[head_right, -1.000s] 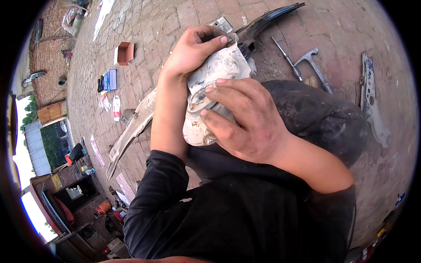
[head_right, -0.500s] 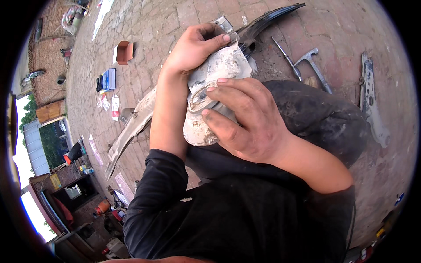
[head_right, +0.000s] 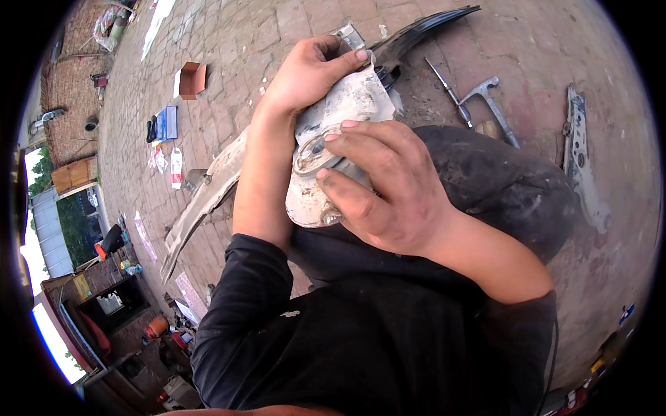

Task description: The person is repairing a car subframe. They use a hammer to tap a bushing into place, then use a cordless impact wrench to tighten bolts securing a black metal bracket to the subframe.

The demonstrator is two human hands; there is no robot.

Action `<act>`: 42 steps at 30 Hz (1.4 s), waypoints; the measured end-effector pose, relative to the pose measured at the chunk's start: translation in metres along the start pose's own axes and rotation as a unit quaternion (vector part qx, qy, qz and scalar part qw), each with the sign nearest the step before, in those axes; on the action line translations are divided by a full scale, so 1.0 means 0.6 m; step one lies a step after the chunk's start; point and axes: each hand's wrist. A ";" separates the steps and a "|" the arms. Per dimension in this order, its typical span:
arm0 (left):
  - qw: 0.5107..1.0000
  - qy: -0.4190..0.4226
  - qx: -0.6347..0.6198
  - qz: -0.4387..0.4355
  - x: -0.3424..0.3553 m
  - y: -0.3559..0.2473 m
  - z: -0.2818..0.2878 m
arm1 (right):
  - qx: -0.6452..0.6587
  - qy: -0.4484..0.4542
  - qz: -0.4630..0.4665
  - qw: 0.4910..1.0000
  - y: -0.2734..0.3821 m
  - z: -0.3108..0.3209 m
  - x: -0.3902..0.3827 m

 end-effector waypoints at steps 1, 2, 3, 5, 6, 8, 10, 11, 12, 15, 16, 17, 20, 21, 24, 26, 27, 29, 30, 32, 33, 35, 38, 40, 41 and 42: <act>1.000 0.006 -0.004 0.001 0.001 0.002 0.002 | 0.000 0.001 0.001 1.000 0.000 0.000 0.000; 0.999 0.022 -0.035 -0.014 0.002 0.008 0.004 | -0.002 0.004 0.001 1.000 0.001 0.001 0.000; 0.997 0.037 -0.065 -0.030 0.004 0.017 0.007 | -0.002 0.006 0.001 1.000 0.001 0.002 0.000; 0.992 0.057 -0.101 -0.050 0.002 0.020 0.008 | 0.000 0.010 0.000 1.000 0.001 0.003 0.000; 0.991 0.061 -0.107 -0.057 -0.001 0.017 0.007 | 0.002 0.011 -0.001 1.000 0.002 0.004 0.000; 0.991 0.056 -0.101 -0.062 -0.004 0.014 0.006 | 0.006 0.013 -0.003 1.000 0.003 0.006 0.000; 0.994 0.039 -0.078 -0.061 -0.004 0.014 0.005 | 0.008 0.014 -0.004 1.000 0.002 0.006 0.000; 0.998 0.027 -0.042 -0.043 -0.003 0.012 0.004 | 0.009 0.014 -0.003 1.000 0.001 0.005 0.000; 1.000 0.015 -0.006 -0.025 -0.002 0.008 0.005 | 0.008 0.014 -0.003 1.000 0.001 0.005 0.000; 1.000 0.000 0.029 -0.009 -0.002 0.006 0.004 | 0.004 0.013 -0.003 1.000 0.002 0.005 0.002; 1.000 -0.002 0.027 -0.011 -0.001 0.005 0.004 | 0.003 0.013 -0.003 1.000 0.002 0.005 0.002; 1.000 0.000 0.023 -0.006 -0.002 0.002 0.004 | 0.004 0.012 -0.002 1.000 0.002 0.005 0.002; 1.000 0.011 -0.007 -0.016 -0.004 0.001 0.007 | 0.006 0.014 -0.003 1.000 0.002 0.005 0.001; 0.999 0.020 -0.029 -0.035 -0.003 0.010 0.008 | 0.006 0.016 -0.003 1.000 0.002 0.006 0.002; 0.995 0.033 -0.081 -0.055 -0.004 0.019 0.013 | 0.009 0.017 -0.005 1.000 0.003 0.007 0.001; 0.995 0.030 -0.080 -0.044 -0.005 0.018 0.014 | 0.012 0.015 -0.006 1.000 0.002 0.007 0.000; 0.997 0.024 -0.063 -0.032 -0.007 0.013 0.014 | 0.012 0.014 -0.006 1.000 0.002 0.006 0.000; 0.999 0.022 -0.032 -0.006 -0.006 0.005 0.015 | 0.011 0.011 -0.006 1.000 0.001 0.005 0.000; 0.999 0.025 -0.018 0.009 -0.004 0.002 0.015 | 0.010 0.009 -0.005 1.000 0.001 0.004 0.001; 0.999 0.026 -0.017 0.020 -0.002 0.005 0.015 | 0.009 0.005 0.000 1.000 0.000 0.002 0.001; 0.999 0.026 -0.030 0.016 0.001 0.015 0.013 | 0.009 0.003 0.001 1.000 0.001 0.001 0.001; 0.997 0.033 -0.064 0.002 0.003 0.025 0.012 | 0.011 0.002 0.002 1.000 0.001 -0.001 0.000; 0.993 0.050 -0.105 -0.021 0.003 0.035 0.015 | 0.009 0.008 -0.001 1.000 0.003 0.002 0.001; 0.992 0.050 -0.108 -0.031 0.003 0.039 0.016 | 0.009 0.010 -0.003 1.000 0.003 0.004 0.000; 0.994 0.045 -0.098 -0.022 0.001 0.036 0.016 | 0.010 0.009 -0.002 1.000 0.003 0.004 -0.001; 0.995 0.041 -0.089 -0.013 -0.002 0.030 0.015 | 0.010 0.009 -0.002 1.000 0.003 0.004 -0.002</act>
Point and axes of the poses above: each hand's wrist, its own x-axis towards the middle knuckle, its own z-axis out of the back of the hand, y = z × x, and after that the axes turned 4 degrees about x, right-handed
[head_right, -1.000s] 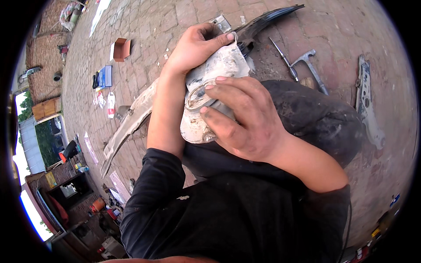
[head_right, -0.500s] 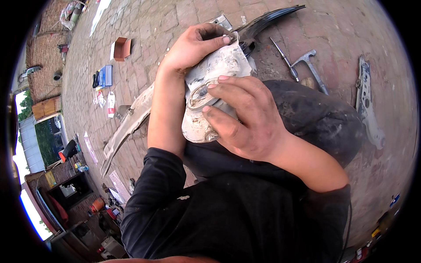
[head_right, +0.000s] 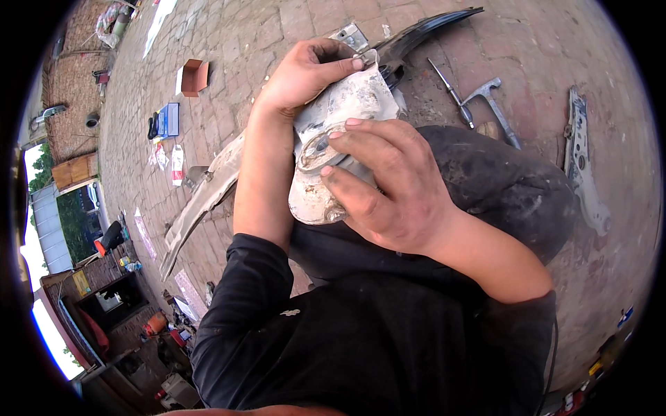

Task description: The person is repairing a car subframe. They use a hammer to tap a bushing into place, then use a cordless impact wrench to tighten bolts securing a black metal bracket to the subframe.

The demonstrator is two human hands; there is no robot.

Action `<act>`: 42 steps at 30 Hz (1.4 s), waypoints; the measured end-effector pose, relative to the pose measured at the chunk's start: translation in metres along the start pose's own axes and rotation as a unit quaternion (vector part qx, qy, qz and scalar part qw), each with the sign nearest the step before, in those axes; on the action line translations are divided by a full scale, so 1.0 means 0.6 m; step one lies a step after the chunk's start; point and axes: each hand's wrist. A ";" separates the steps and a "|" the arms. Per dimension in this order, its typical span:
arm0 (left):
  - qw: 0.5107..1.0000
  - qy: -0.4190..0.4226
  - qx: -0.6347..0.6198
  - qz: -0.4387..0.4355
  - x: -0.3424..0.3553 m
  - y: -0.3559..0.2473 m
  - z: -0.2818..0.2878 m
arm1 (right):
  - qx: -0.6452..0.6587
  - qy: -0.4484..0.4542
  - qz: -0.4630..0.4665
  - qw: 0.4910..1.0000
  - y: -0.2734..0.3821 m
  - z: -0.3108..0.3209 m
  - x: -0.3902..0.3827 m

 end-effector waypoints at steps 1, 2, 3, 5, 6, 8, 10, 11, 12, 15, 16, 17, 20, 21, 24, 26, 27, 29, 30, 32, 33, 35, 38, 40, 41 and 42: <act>1.000 -0.006 0.009 0.008 -0.001 -0.006 -0.003 | 0.001 0.000 0.001 1.000 0.000 0.001 0.000; 0.999 -0.037 -0.009 0.003 0.003 -0.005 -0.006 | 0.001 0.002 0.002 1.000 -0.001 0.002 0.000; 0.997 -0.069 -0.027 -0.001 0.011 -0.001 -0.008 | 0.003 0.004 0.004 1.000 -0.002 0.003 0.000; 0.987 -0.144 -0.063 -0.015 0.018 -0.004 -0.006 | 0.008 0.007 0.009 1.000 -0.007 0.006 -0.001; 0.978 -0.190 -0.083 -0.023 0.017 -0.007 0.000 | 0.012 0.010 0.012 1.000 -0.011 0.007 -0.001; 0.953 -0.275 -0.120 -0.042 0.009 -0.013 0.019 | 0.066 -0.017 0.015 0.998 -0.023 0.001 -0.005; 0.933 -0.305 -0.153 -0.120 -0.029 -0.024 0.048 | 0.082 -0.023 0.009 0.996 -0.036 -0.002 -0.010; 0.917 -0.331 -0.159 -0.155 -0.065 -0.030 0.064 | 0.078 -0.017 0.006 0.997 -0.040 -0.002 -0.011; 0.907 -0.353 -0.154 -0.173 -0.099 -0.028 0.068 | 0.076 -0.008 0.005 0.997 -0.044 -0.005 -0.013; 0.865 -0.461 -0.086 -0.177 -0.205 0.001 0.077 | 0.114 -0.069 -0.033 0.991 -0.073 -0.038 -0.037; 0.846 -0.496 -0.048 -0.188 -0.231 0.040 0.077 | 0.116 -0.059 -0.051 0.990 -0.075 -0.040 -0.038; 0.837 -0.522 -0.048 -0.156 -0.257 0.070 0.075 | 0.092 -0.087 -0.092 0.988 -0.088 -0.054 -0.047; 0.792 -0.602 0.022 -0.093 -0.316 0.168 0.063 | 0.097 -0.077 -0.146 0.981 -0.116 -0.069 -0.043; 0.778 -0.620 0.045 -0.089 -0.338 0.189 0.060 | 0.091 -0.064 -0.128 0.986 -0.117 -0.061 -0.042; 0.752 -0.646 0.107 -0.082 -0.420 0.234 0.041 | 0.067 -0.008 -0.068 0.995 -0.117 -0.041 -0.041; 0.686 -0.686 0.222 -0.099 -0.465 0.248 0.039 | 0.074 0.011 -0.051 0.996 -0.129 -0.031 -0.047; 0.651 -0.698 0.278 -0.107 -0.481 0.256 0.038 | 0.105 0.001 -0.066 0.992 -0.134 -0.033 -0.053; 0.643 -0.700 0.299 -0.085 -0.497 0.282 0.042 | 0.179 -0.011 -0.093 0.979 -0.145 -0.029 -0.055; 0.636 -0.704 0.312 -0.061 -0.503 0.283 0.046 | 0.224 -0.012 -0.107 0.969 -0.149 -0.024 -0.055; 0.659 -0.687 0.305 -0.028 -0.502 0.283 0.052 | 0.214 -0.010 -0.120 0.969 -0.154 -0.004 -0.047; 0.699 -0.645 0.307 -0.035 -0.498 0.286 0.048 | 0.162 -0.006 -0.120 0.979 -0.155 0.001 -0.050; 0.766 -0.562 0.306 -0.059 -0.484 0.287 0.045 | 0.055 -0.004 -0.106 0.993 -0.158 0.004 -0.053; 0.746 -0.590 0.299 -0.079 -0.446 0.288 0.042 | -0.049 -0.037 -0.078 0.995 -0.194 0.005 -0.074; 0.737 -0.605 0.292 -0.076 -0.433 0.293 0.043 | -0.077 -0.059 -0.030 0.995 -0.214 0.004 -0.075; 0.732 -0.613 0.289 -0.075 -0.427 0.293 0.043 | -0.105 -0.054 0.006 0.993 -0.211 0.001 -0.071; 0.727 -0.620 0.285 -0.075 -0.421 0.293 0.044 | -0.162 -0.055 0.052 0.984 -0.207 0.000 -0.069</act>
Point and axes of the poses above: each hand's wrist, its own x-axis towards the middle knuckle, its own z-axis out of the back of the hand, y = z × x, and after that the axes turned 4 degrees about x, right-handed
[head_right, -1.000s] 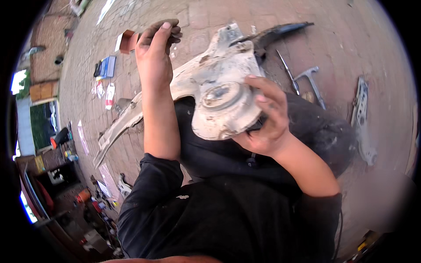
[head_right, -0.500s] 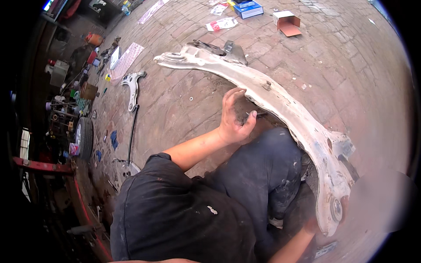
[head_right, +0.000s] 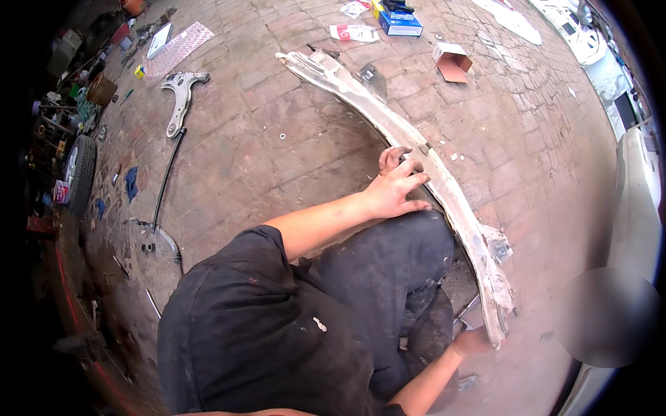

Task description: The person is repairing a car subframe. They use a hammer to tap a bushing into place, then use a cordless impact wrench to tighten bolts securing a black metal bracket to the subframe.

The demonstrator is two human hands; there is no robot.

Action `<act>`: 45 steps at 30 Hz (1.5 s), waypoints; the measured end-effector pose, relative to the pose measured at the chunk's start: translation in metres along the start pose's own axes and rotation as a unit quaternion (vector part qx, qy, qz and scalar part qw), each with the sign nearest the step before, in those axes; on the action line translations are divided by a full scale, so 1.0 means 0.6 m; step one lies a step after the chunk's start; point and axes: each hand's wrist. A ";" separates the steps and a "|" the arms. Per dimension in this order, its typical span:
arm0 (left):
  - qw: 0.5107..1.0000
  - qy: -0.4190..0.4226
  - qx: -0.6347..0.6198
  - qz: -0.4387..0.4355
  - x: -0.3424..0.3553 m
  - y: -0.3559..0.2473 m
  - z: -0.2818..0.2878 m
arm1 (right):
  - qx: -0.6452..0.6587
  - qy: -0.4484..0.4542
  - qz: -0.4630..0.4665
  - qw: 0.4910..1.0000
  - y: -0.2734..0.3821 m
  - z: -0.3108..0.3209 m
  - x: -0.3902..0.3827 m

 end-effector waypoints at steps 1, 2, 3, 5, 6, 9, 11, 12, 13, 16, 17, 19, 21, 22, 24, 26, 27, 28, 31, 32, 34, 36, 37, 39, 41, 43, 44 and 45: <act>1.000 -0.002 0.010 0.000 0.000 0.002 -0.004 | -0.054 -0.010 0.048 0.997 0.007 -0.002 0.003; 1.000 -0.003 0.021 -0.002 0.004 0.008 -0.008 | -0.070 -0.015 0.074 0.995 0.015 -0.006 0.006; 1.000 -0.003 0.031 -0.004 0.006 0.012 -0.013 | -0.042 -0.013 0.042 0.998 0.016 -0.009 0.007; 0.998 -0.033 0.059 0.002 0.018 0.012 -0.023 | 0.005 -0.014 -0.025 1.000 0.019 -0.011 0.006; 0.997 -0.050 0.063 0.002 0.026 0.012 -0.029 | 0.032 -0.008 -0.042 0.999 0.013 -0.012 0.010; 0.995 -0.071 0.065 0.023 0.062 0.001 -0.050 | 0.021 -0.005 -0.182 0.983 0.025 -0.017 0.057; 0.994 -0.071 0.082 0.026 0.111 -0.001 -0.062 | 0.056 0.014 -0.232 0.971 0.034 -0.027 0.116; 0.994 -0.070 0.080 0.025 0.133 -0.001 -0.064 | 0.073 0.056 -0.237 0.967 0.057 -0.033 0.159; 0.995 -0.058 0.084 0.022 0.154 0.002 -0.072 | 0.082 0.044 -0.250 0.964 0.060 -0.044 0.181; 0.993 -0.055 0.102 -0.014 0.207 0.015 -0.098 | 0.157 0.037 -0.261 0.952 0.061 -0.094 0.254; 0.988 -0.052 0.139 -0.034 0.224 0.011 -0.104 | 0.189 0.022 -0.260 0.947 0.050 -0.115 0.277; 0.996 -0.015 0.074 -0.043 0.259 0.040 -0.129 | 0.223 0.056 -0.296 0.927 0.046 -0.139 0.329; 0.995 -0.003 0.068 -0.076 0.299 0.049 -0.155 | 0.210 0.063 -0.328 0.919 0.012 -0.155 0.363; 0.995 0.018 0.067 -0.074 0.317 0.049 -0.165 | 0.182 0.050 -0.306 0.933 -0.022 -0.168 0.365; 0.995 0.052 0.069 -0.057 0.346 0.059 -0.184 | 0.212 0.035 -0.281 0.935 -0.059 -0.196 0.366; 0.993 0.108 0.040 0.001 0.373 0.060 -0.211 | 0.137 0.026 -0.290 0.947 -0.105 -0.203 0.325; 0.995 0.078 0.067 -0.015 0.382 0.052 -0.218 | 0.102 0.014 -0.285 0.953 -0.109 -0.207 0.301; 0.994 0.048 0.095 -0.031 0.390 0.039 -0.223 | 0.069 0.003 -0.282 0.957 -0.116 -0.210 0.273; 0.990 0.004 0.133 -0.052 0.414 0.039 -0.243 | -0.008 0.097 -0.349 0.932 -0.165 -0.214 0.180; 0.989 0.014 0.141 -0.045 0.424 0.041 -0.250 | -0.031 0.124 -0.352 0.927 -0.187 -0.218 0.147; 0.987 0.045 0.151 -0.020 0.439 0.051 -0.260 | -0.084 0.181 -0.345 0.917 -0.223 -0.227 0.095; 0.992 0.044 0.117 -0.028 0.458 0.073 -0.292 | -0.127 0.218 -0.297 0.921 -0.257 -0.224 0.066; 0.977 0.016 0.198 -0.084 0.466 0.056 -0.287 | -0.133 0.225 -0.261 0.929 -0.270 -0.225 0.051; 0.949 0.196 0.245 0.016 0.506 0.100 -0.325 | -0.074 0.256 -0.254 0.930 -0.283 -0.229 0.052; 0.952 0.174 0.251 0.019 0.522 0.105 -0.360 | -0.117 0.282 -0.229 0.924 -0.319 -0.231 0.036; 0.971 0.113 0.208 0.000 0.529 0.130 -0.390 | -0.108 0.304 -0.256 0.911 -0.320 -0.237 0.051; 0.969 0.121 0.216 0.004 0.532 0.133 -0.396 | -0.145 0.312 -0.232 0.910 -0.330 -0.238 0.045; 0.966 0.130 0.224 0.006 0.534 0.139 -0.400 | -0.182 0.319 -0.209 0.906 -0.342 -0.247 0.039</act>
Point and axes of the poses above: each hand's wrist, its own x-axis towards the middle knuckle, its own z-axis out of the back of the hand, y = z × x, and after that the axes turned 4 degrees about x, right-handed
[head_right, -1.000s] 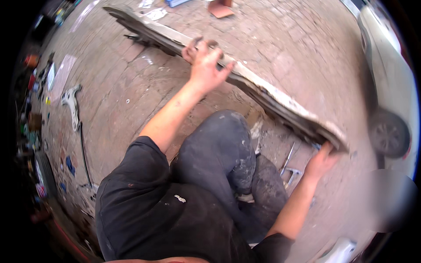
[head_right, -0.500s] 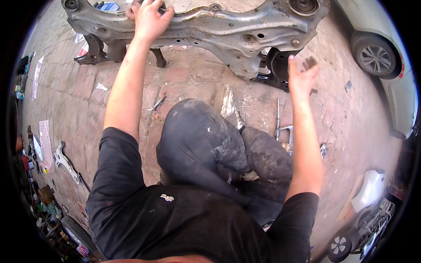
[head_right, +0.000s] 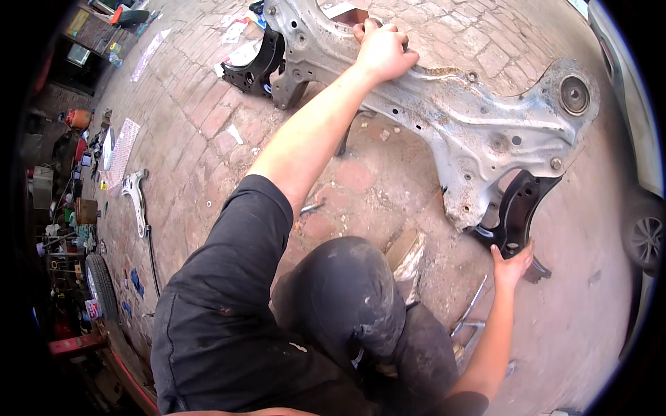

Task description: The person is repairing a car subframe. They use a hammer to tap a bushing into place, then use a cordless impact wrench to tighten bolts securing a black metal bracket to the subframe.

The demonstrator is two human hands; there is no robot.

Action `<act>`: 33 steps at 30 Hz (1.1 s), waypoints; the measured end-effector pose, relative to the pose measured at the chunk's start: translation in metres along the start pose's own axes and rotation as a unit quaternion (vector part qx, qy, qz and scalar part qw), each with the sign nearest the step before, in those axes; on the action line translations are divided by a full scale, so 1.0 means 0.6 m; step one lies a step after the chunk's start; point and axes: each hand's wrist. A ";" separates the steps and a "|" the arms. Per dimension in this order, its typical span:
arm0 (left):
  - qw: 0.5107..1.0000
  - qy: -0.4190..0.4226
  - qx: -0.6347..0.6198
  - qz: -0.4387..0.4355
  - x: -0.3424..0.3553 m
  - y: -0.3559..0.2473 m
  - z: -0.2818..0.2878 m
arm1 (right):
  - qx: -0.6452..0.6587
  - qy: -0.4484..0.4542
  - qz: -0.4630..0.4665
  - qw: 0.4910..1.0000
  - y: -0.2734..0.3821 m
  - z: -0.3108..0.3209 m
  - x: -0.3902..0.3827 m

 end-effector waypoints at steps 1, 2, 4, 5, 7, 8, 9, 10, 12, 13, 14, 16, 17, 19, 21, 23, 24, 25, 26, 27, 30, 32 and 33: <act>1.000 0.004 0.005 0.007 0.001 0.004 -0.005 | -0.014 0.017 -0.021 1.000 0.014 0.001 0.009; 1.000 0.008 0.005 0.011 0.004 0.004 -0.012 | -0.032 0.031 -0.044 0.998 0.028 0.008 0.015; 1.000 0.018 0.011 0.014 0.009 0.003 -0.021 | -0.021 0.031 -0.058 0.998 0.010 -0.009 0.029; 1.000 0.024 0.013 0.013 0.012 -0.001 -0.024 | -0.013 0.038 -0.068 0.997 -0.008 -0.014 0.040; 0.999 0.031 0.017 0.011 0.017 -0.003 -0.028 | -0.002 0.039 -0.081 0.996 -0.018 -0.014 0.054; 0.999 0.030 0.016 0.010 0.019 -0.006 -0.032 | -0.004 0.062 -0.097 0.993 -0.011 -0.003 0.060; 0.999 0.028 0.015 0.009 0.020 -0.008 -0.036 | -0.006 0.086 -0.112 0.990 -0.001 0.008 0.066; 0.999 0.027 0.019 0.006 0.022 -0.009 -0.040 | -0.010 0.107 -0.127 0.986 0.012 0.024 0.074; 0.999 0.023 0.024 0.004 0.023 -0.005 -0.045 | 0.001 0.133 -0.123 0.984 0.044 0.046 0.091; 0.999 0.028 0.024 0.006 0.025 -0.005 -0.043 | 0.021 0.143 -0.114 0.983 0.049 0.049 0.097; 0.999 0.032 0.022 0.004 0.027 -0.008 -0.047 | 0.040 0.154 -0.106 0.982 0.049 0.054 0.100; 0.999 0.039 0.022 0.001 0.032 -0.010 -0.060 | 0.024 0.102 -0.079 0.991 0.030 0.037 0.087; 0.999 0.051 0.019 0.003 0.036 -0.012 -0.065 | 0.035 0.092 -0.076 0.992 0.030 0.035 0.083; 0.997 0.076 0.013 0.005 0.043 -0.017 -0.078 | 0.051 0.075 -0.076 0.993 0.024 0.026 0.079; 0.995 0.095 0.015 0.009 0.048 -0.020 -0.091 | 0.040 0.067 -0.080 0.994 0.017 0.017 0.078; 0.994 0.109 0.026 0.014 0.054 -0.016 -0.100 | 0.047 0.074 -0.088 0.992 0.028 0.008 0.083; 0.993 0.112 0.032 0.017 0.056 -0.013 -0.104 | 0.056 0.083 -0.095 0.990 0.034 0.009 0.085; 0.992 0.118 0.034 0.018 0.057 -0.015 -0.113 | 0.060 0.092 -0.104 0.988 0.036 0.013 0.085; 0.992 0.121 0.033 0.019 0.058 -0.016 -0.120 | 0.066 0.089 -0.105 0.988 0.034 0.012 0.086; 0.991 0.125 0.033 0.022 0.061 -0.017 -0.124 | 0.072 0.087 -0.105 0.988 0.031 0.009 0.087; 0.990 0.140 0.019 0.009 0.070 -0.031 -0.144 | 0.101 0.088 -0.119 0.984 0.021 0.008 0.082; 0.989 0.147 0.027 0.013 0.068 -0.028 -0.142 | 0.119 0.089 -0.115 0.982 0.015 0.001 0.084; 0.988 0.150 0.036 0.016 0.068 -0.026 -0.138 | 0.111 0.092 -0.106 0.984 0.015 -0.002 0.083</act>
Point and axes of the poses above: each hand's wrist, its own x-axis towards the middle knuckle, its own z-axis out of the back of the hand, y = z × x, and after that the axes turned 4 degrees about x, right-handed
